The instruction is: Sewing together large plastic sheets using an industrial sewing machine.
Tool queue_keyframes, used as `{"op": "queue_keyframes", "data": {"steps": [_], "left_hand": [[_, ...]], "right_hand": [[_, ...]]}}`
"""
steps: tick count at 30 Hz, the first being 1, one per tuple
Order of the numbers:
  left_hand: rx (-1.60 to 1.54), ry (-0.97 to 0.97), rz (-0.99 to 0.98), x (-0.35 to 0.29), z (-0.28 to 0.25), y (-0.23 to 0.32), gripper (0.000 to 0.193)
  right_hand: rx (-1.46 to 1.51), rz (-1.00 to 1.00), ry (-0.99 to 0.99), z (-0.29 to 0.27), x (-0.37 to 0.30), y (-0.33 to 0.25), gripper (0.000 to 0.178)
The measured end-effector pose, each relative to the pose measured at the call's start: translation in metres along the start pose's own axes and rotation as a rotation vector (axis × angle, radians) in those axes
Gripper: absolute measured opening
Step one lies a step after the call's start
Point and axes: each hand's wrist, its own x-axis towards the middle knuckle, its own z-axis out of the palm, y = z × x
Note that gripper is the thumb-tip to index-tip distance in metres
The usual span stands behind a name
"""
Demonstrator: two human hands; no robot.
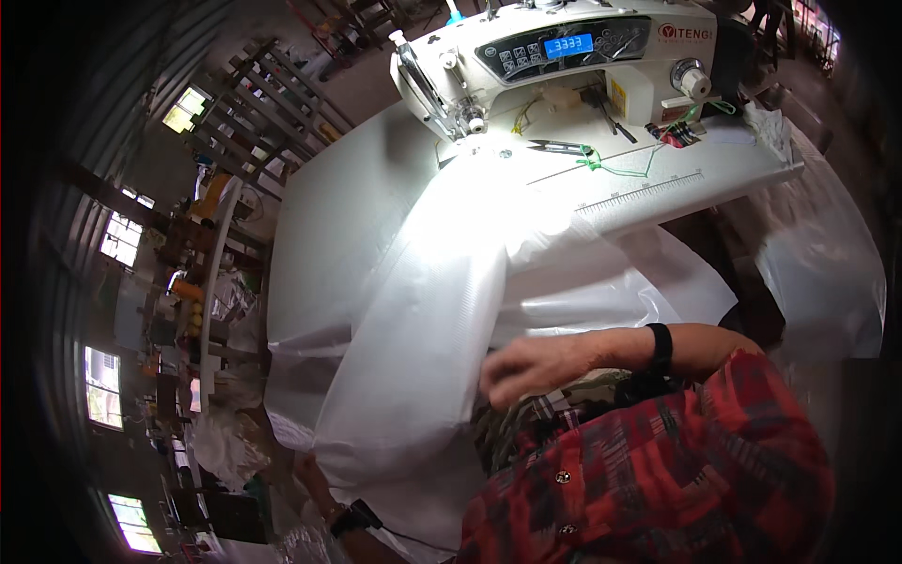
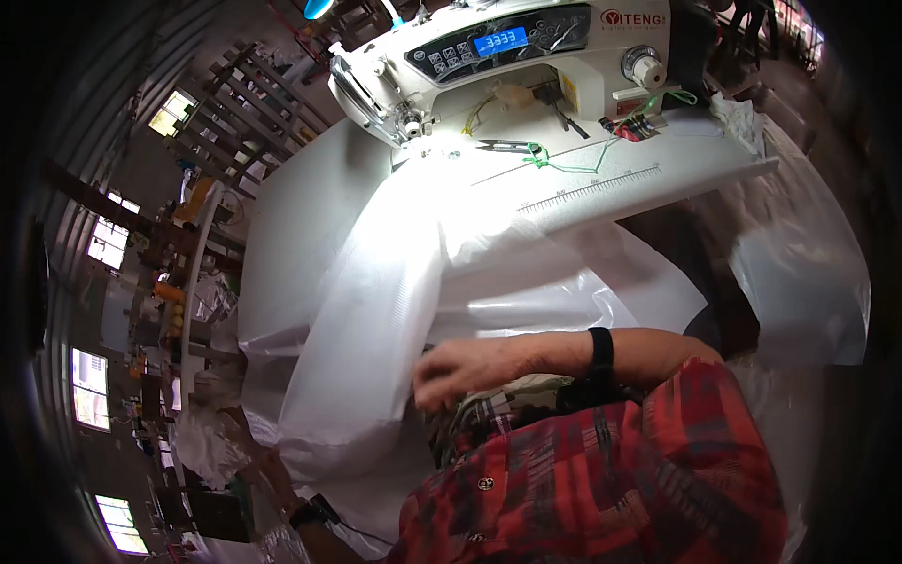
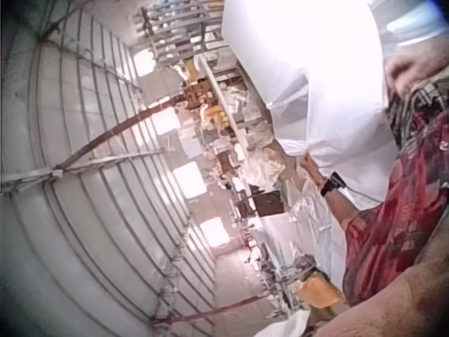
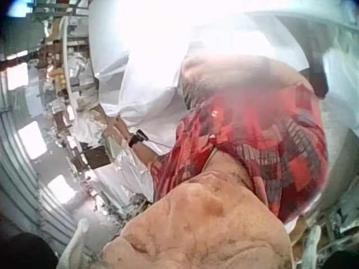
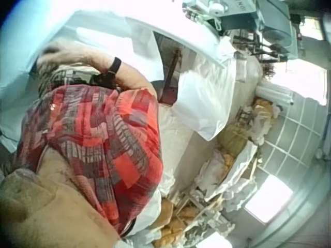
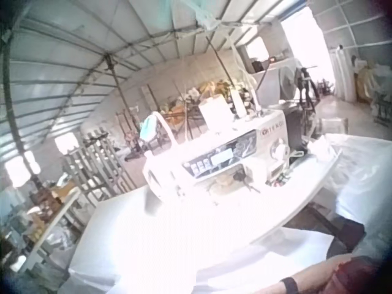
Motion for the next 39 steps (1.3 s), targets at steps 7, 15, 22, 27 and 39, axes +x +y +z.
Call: {"op": "queue_keyframes", "data": {"steps": [7, 15, 22, 27, 39], "left_hand": [[-0.176, -0.065, 0.008, -0.003, 0.012, 0.017, 0.028], [-0.303, 0.049, -0.062, 0.009, -0.052, 0.024, 0.034], [-0.46, 0.022, -0.062, 0.063, -0.049, 0.021, 0.034], [0.004, 0.039, 0.044, 0.073, 0.006, -0.081, 0.034], [-0.773, -0.167, 0.244, 0.019, -0.002, 0.285, 0.023]], "right_hand": [[0.267, -0.288, 1.074, -0.052, 0.034, 0.013, 0.03], [0.782, -0.376, 0.604, -0.062, 0.047, 0.015, 0.028], [0.368, -0.218, 0.028, 0.012, 0.02, 0.016, 0.051], [0.229, 0.06, -0.311, 0.029, 0.004, -0.007, 0.055], [-0.237, -0.042, 0.155, 0.054, -0.028, 0.01, 0.032]]}}
